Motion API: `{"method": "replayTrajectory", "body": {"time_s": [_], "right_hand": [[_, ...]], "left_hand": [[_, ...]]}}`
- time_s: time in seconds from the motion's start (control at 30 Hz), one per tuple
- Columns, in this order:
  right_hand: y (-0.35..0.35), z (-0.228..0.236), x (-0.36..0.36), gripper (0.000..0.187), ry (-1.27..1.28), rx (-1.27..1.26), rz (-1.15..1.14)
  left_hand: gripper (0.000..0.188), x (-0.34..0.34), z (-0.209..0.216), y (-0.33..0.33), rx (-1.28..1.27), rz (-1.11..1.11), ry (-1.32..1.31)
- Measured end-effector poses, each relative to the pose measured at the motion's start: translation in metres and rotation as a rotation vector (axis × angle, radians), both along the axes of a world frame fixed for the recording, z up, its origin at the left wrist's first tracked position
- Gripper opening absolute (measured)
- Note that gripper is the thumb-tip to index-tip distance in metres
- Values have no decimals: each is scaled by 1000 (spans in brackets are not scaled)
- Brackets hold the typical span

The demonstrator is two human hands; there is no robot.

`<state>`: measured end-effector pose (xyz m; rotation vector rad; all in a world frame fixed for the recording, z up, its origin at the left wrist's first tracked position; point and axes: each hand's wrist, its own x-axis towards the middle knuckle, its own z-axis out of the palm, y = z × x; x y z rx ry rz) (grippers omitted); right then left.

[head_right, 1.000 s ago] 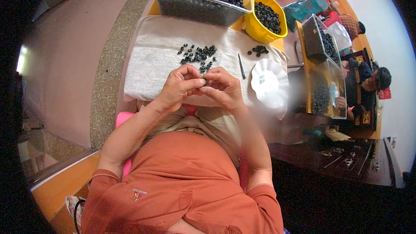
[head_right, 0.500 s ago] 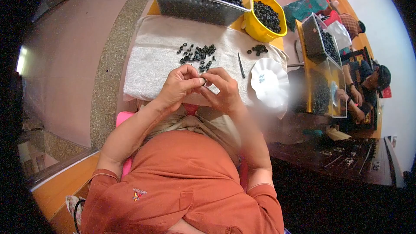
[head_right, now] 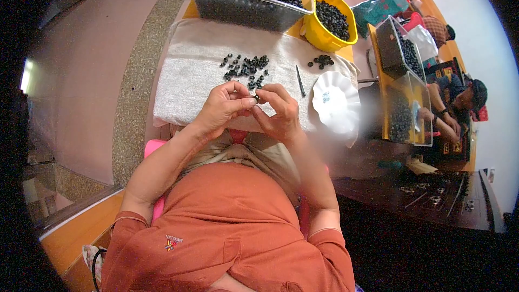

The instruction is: Sorting small black berries or seeds by hand and using tweezers, placing them into different containers.

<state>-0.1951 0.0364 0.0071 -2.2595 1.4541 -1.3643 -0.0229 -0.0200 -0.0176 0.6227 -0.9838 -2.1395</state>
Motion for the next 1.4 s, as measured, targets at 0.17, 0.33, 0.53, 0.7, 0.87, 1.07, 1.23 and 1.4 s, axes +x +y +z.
{"method": "replayTrajectory", "body": {"time_s": [0.17,0.33,0.53,0.7,0.87,1.07,1.23,1.4], "right_hand": [[0,0,0,35,34,-18,-22],[1,4,0,37,86,-52,4],[2,5,-2,35,60,-49,57],[4,4,-1,30,22,11,98],[2,3,-2,29,-10,43,103],[0,-2,2,31,-114,52,65],[2,2,-4,33,-50,29,46],[-13,27,-36,29,36,-240,-249]], "left_hand": [[19,2,1,-2,3,-18,3],[19,3,1,-4,1,-34,1],[20,5,4,-3,15,-64,-6],[20,4,1,-3,68,-84,40],[20,6,5,-6,69,-110,33],[19,5,3,-10,66,-111,21],[17,5,10,-5,43,-107,-47],[16,1,6,1,53,-54,-74]]}}
